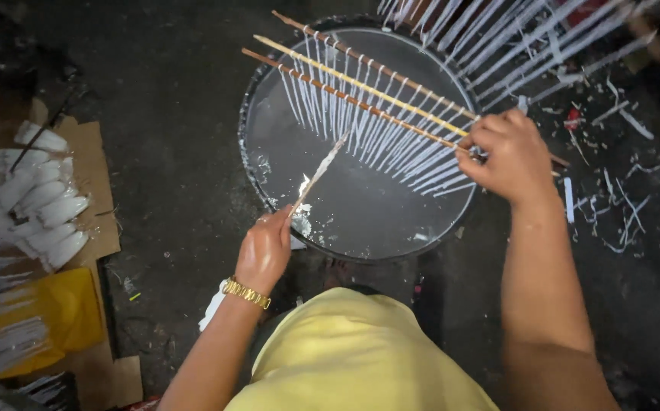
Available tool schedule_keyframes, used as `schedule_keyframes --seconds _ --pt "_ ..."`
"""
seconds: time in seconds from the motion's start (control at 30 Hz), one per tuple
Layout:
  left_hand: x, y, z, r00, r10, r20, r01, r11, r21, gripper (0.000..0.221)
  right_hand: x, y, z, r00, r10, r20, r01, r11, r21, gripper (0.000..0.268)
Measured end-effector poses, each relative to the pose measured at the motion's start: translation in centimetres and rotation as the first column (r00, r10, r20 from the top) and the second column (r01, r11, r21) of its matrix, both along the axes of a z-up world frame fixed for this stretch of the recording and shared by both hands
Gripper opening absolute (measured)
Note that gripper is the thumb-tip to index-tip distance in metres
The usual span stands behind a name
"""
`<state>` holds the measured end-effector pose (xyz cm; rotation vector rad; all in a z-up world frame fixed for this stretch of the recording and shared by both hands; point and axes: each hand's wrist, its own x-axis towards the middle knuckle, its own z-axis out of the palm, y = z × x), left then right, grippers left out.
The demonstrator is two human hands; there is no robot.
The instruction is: Dipping multiple candle wicks attached to wooden frames into a vat of molten wax and hanging them on a rack to cool.
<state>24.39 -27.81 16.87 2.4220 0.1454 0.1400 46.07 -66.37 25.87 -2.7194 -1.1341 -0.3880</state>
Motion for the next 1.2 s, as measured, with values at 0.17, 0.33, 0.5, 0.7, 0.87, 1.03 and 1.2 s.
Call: schedule_keyframes --seconds 0.17,0.33,0.5,0.7,0.87,1.03,1.2 --pt "0.4 0.2 2.4 0.991 0.025 0.131 -0.031 0.999 0.041 0.035 -1.5 0.4 5.6 0.999 -0.010 0.043 0.013 0.998 -0.058 0.010" --pt "1.4 1.4 4.9 0.961 0.046 0.273 -0.071 0.994 0.081 0.033 -3.2 1.5 12.2 0.987 0.081 0.137 -0.074 0.996 -0.057 0.006" --pt "0.5 3.3 4.6 0.991 0.106 0.082 -0.107 0.994 0.012 0.037 -4.9 2.9 17.1 0.986 0.127 0.108 -0.119 0.990 -0.081 0.012" --pt "-4.3 6.8 -0.2 0.992 0.119 -0.040 -0.117 0.992 0.055 0.036 -7.9 6.4 20.2 0.979 0.173 0.111 -0.175 0.984 0.010 0.012" --pt "-8.6 9.3 -2.0 0.987 0.155 -0.032 -0.152 0.985 0.081 0.031 -8.2 7.6 20.0 0.987 0.163 -0.005 -0.163 0.986 0.027 0.025" --pt "-14.9 12.5 -3.8 0.966 0.223 -0.133 -0.219 0.975 0.044 0.031 -7.0 9.5 18.4 0.975 0.221 -0.009 -0.221 0.975 0.027 0.023" --pt "-24.6 13.3 4.5 0.978 0.201 -0.058 -0.193 0.974 0.121 0.029 -8.3 14.2 19.9 0.912 0.398 0.101 -0.389 0.916 -0.096 0.030"
